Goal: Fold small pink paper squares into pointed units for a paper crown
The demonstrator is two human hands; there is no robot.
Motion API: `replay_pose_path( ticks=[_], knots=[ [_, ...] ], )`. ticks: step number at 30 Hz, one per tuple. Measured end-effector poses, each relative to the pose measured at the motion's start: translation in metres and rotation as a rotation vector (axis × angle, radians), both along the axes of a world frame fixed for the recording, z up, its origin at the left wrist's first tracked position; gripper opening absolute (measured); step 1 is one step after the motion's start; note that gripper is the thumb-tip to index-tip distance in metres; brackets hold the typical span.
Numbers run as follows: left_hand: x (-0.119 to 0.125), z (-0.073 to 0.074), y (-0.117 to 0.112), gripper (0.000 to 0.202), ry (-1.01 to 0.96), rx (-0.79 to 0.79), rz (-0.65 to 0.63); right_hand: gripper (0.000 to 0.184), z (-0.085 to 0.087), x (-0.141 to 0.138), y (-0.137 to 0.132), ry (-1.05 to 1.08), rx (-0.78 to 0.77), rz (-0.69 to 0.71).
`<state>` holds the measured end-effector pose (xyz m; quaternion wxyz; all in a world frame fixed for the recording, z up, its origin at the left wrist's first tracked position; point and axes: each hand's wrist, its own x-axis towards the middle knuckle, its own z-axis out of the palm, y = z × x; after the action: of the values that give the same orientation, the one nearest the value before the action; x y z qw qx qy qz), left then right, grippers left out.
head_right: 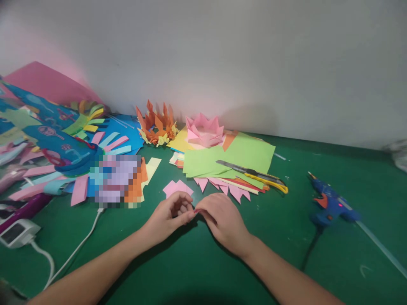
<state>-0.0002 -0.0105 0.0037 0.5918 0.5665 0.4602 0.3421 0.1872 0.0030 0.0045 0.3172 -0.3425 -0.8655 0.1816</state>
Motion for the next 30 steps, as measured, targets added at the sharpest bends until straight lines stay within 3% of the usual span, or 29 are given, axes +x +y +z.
replay_pose_path(
  ticks=[6,10,13,16,22,30],
  knots=[
    [-0.004,-0.002,0.003,0.016,0.075,0.04,0.02,0.025,-0.001,0.002,0.002,-0.013,0.088,0.058],
    [-0.008,0.002,0.004,0.01,0.35,0.358,-0.002,0.027,0.001,0.003,0.005,-0.093,0.039,0.097],
    [-0.01,0.004,0.004,0.013,0.464,0.48,-0.03,0.02,0.003,0.002,0.005,-0.15,-0.002,0.105],
    [-0.01,0.003,0.004,0.011,0.511,0.506,-0.049,0.014,0.002,0.002,0.003,-0.177,-0.014,0.098],
    [-0.012,0.004,0.004,0.014,0.479,0.585,-0.095,0.018,-0.001,0.0,-0.001,-0.19,-0.042,0.107],
    [-0.017,-0.004,0.005,0.012,0.654,0.689,-0.067,0.017,-0.004,-0.002,0.001,-0.127,-0.169,0.085]
  ],
)
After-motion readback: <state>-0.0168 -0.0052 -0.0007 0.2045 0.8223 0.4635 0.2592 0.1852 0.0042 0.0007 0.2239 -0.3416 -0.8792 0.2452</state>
